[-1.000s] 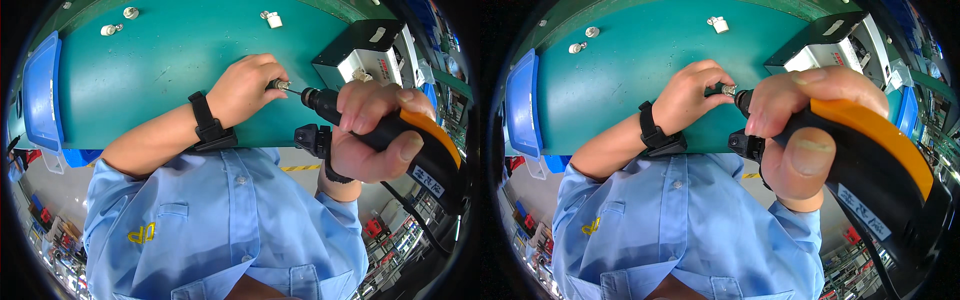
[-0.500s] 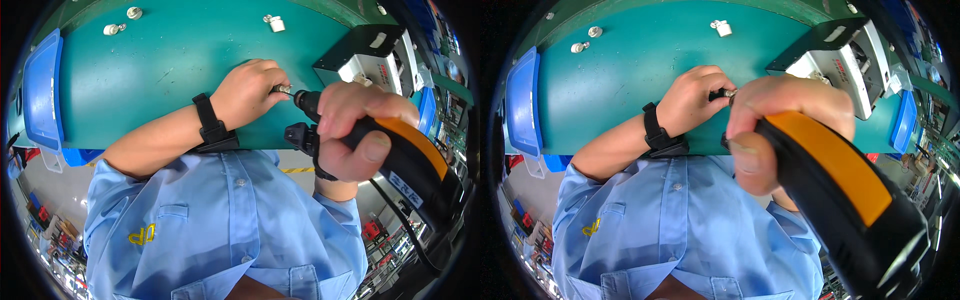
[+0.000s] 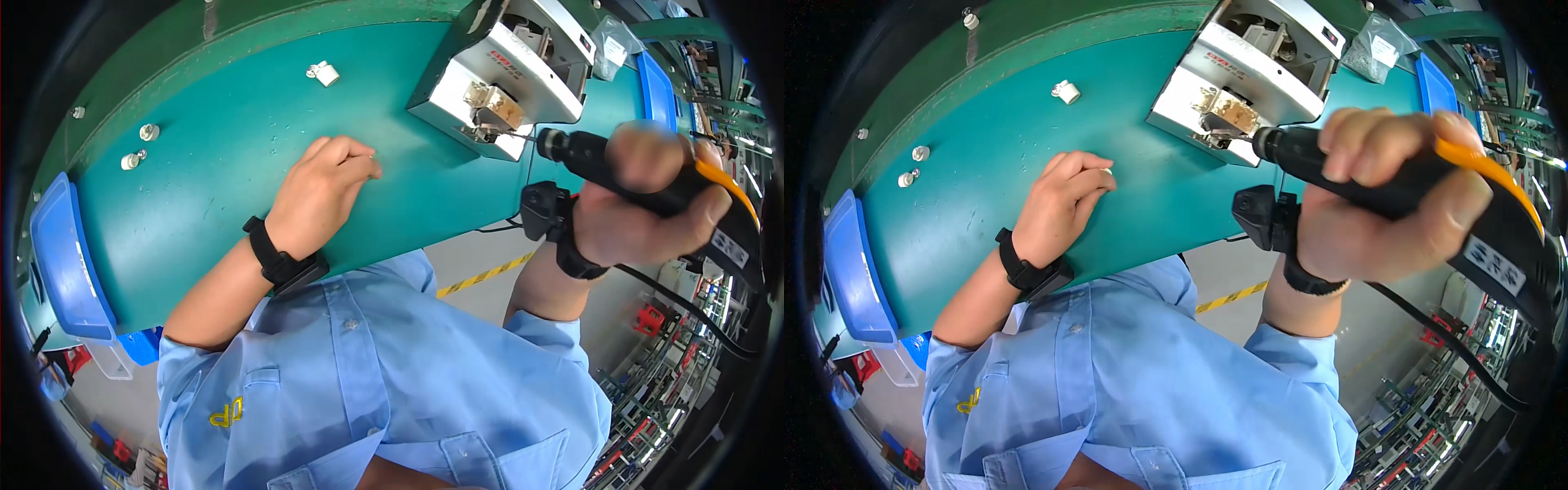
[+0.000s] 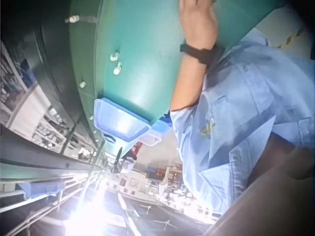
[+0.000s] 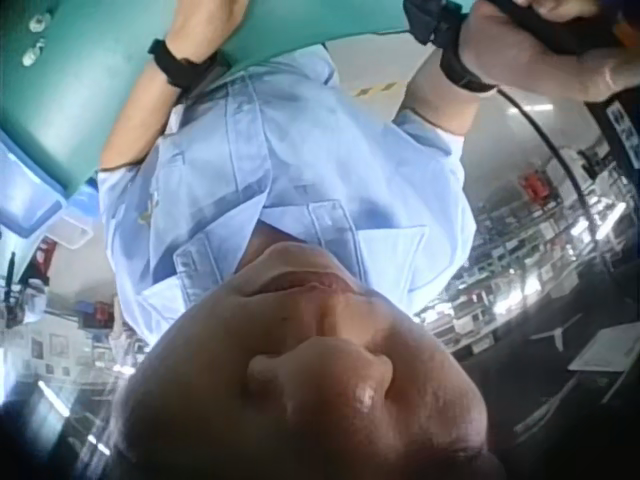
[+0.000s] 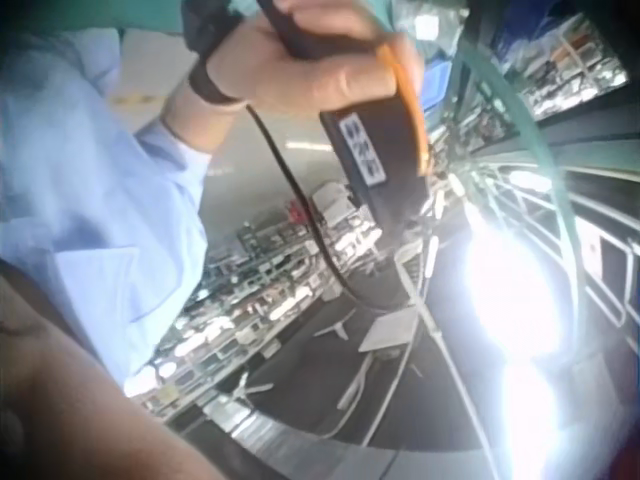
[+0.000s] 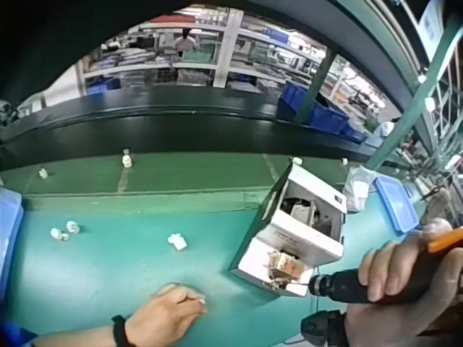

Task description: Using an electric screwdriver to fasten screws into small electronic components on an assembly line.

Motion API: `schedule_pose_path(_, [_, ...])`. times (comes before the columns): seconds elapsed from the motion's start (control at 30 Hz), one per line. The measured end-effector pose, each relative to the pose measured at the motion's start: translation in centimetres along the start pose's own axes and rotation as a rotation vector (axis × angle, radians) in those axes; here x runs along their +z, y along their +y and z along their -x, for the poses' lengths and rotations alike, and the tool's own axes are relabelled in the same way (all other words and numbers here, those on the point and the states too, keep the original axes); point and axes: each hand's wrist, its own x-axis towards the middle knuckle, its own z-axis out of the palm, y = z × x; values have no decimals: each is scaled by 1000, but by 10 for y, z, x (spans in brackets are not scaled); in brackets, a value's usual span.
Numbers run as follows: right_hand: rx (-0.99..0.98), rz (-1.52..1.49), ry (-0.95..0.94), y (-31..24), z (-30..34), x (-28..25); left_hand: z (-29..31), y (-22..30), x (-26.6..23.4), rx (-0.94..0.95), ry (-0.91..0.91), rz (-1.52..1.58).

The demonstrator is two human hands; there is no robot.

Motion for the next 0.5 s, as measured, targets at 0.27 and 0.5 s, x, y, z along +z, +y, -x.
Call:
schedule_pose_path(0.27, [64, -72, -157, 21, 2, 3, 0, -2, 0, -16, 15, 27])
schedule_pose_path(0.5, [29, -113, -241, 23, -7, -3, -1, 0, -1, -45, -2, 51])
